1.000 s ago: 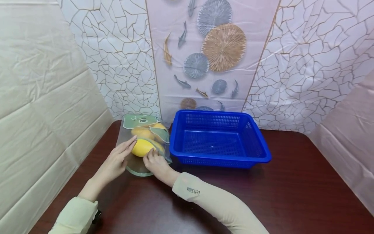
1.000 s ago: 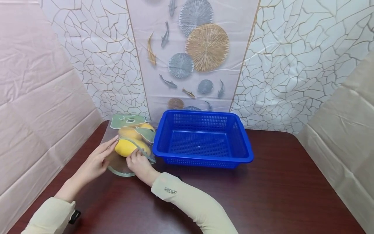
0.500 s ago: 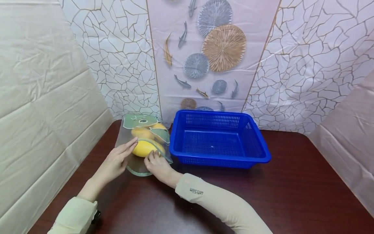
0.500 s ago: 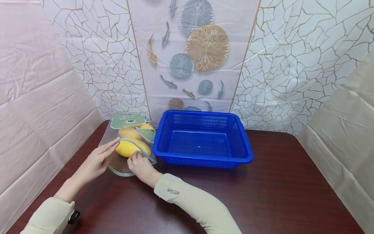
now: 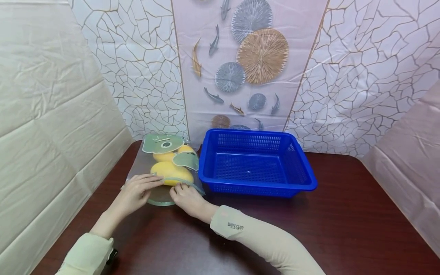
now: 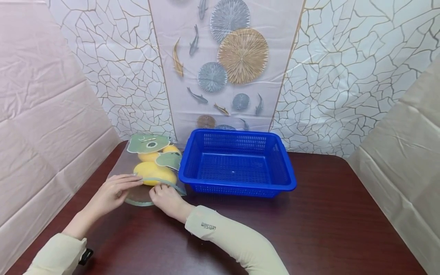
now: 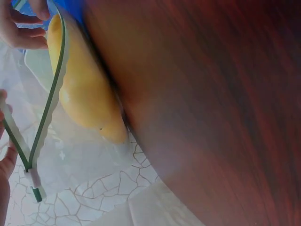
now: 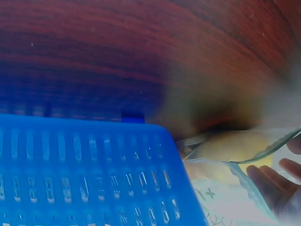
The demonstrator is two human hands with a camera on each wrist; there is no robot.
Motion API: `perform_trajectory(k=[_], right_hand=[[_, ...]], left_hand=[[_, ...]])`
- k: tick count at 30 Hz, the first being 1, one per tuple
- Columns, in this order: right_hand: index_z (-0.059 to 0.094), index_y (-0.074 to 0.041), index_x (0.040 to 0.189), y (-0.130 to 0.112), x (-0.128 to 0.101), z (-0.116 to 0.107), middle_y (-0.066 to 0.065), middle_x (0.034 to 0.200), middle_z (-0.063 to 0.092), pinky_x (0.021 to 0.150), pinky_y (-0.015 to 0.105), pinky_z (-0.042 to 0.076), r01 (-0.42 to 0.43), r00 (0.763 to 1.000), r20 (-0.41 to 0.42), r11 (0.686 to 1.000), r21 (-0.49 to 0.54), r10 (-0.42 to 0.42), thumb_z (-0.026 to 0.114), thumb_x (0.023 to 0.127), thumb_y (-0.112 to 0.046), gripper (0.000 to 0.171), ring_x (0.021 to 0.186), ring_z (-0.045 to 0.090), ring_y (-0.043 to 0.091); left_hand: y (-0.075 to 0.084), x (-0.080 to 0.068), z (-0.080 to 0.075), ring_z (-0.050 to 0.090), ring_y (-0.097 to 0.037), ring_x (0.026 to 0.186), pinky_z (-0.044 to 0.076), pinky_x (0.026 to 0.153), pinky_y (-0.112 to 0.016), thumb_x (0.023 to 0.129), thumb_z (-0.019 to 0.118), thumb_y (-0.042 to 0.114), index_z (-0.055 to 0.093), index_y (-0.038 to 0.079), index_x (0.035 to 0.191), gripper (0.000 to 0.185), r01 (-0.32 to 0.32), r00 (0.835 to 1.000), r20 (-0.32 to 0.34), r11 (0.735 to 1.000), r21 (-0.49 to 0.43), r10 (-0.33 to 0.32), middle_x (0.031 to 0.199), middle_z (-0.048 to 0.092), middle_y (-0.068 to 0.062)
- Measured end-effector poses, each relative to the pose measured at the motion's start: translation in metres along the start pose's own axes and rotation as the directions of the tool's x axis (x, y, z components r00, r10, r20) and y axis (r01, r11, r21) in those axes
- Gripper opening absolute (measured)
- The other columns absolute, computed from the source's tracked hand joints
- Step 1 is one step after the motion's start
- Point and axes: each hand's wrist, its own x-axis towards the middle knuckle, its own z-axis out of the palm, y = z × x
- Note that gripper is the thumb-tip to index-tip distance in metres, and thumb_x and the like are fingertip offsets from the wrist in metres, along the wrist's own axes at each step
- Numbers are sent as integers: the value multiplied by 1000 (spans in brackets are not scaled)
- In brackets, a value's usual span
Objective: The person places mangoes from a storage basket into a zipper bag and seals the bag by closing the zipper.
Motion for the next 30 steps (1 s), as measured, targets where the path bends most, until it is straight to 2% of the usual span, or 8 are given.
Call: perform_trajectory(k=[4, 12, 17, 22, 30], right_hand=[[66, -14, 102, 1, -1, -4, -1, 92, 66, 59, 19, 51, 35, 999, 41, 999, 30, -36, 51, 90, -11, 19, 77, 61, 11], [66, -16, 93, -2, -6, -9, -4, 84, 64, 63, 21, 49, 111, 993, 37, 988, 104, -116, 55, 87, -14, 13, 74, 60, 11], [65, -19, 87, -5, -9, -11, -7, 77, 62, 62, 20, 46, 140, 990, -32, 984, 114, -137, 56, 86, -15, 10, 71, 57, 9], [65, -20, 83, -8, -9, -12, -9, 73, 60, 61, 20, 44, 162, 983, -100, 981, 105, -152, 54, 86, -15, 12, 68, 55, 9], [63, -21, 84, -11, -7, -21, -9, 75, 59, 60, 20, 42, 183, 978, -120, 978, 96, -171, 52, 87, -17, 13, 69, 54, 9]], left_hand=[[1, 1, -2, 65, -32, 94, 45, 79, -40, 61, 64, -16, 73, 4, 99, 44, -3, 1000, -7, 1000, -2, 3, 102, 72, -12], [1, -3, -8, 66, -29, 90, 43, 79, -36, 59, 67, -14, 73, 6, 99, 45, 8, 999, -46, 1000, 6, -8, 100, 72, -11], [-2, -12, -16, 65, -24, 80, 41, 78, -31, 61, 63, -13, 73, 7, 94, 41, 18, 995, -101, 1000, 9, -17, 90, 73, -7], [-1, -13, -25, 63, -18, 72, 40, 76, -29, 61, 60, -15, 74, 9, 90, 40, 37, 991, -131, 999, 23, -33, 82, 73, -3], [-6, -19, -30, 62, -25, 79, 39, 79, -31, 59, 61, -13, 73, 6, 92, 40, 86, 990, -116, 994, 67, -77, 85, 72, -9]])
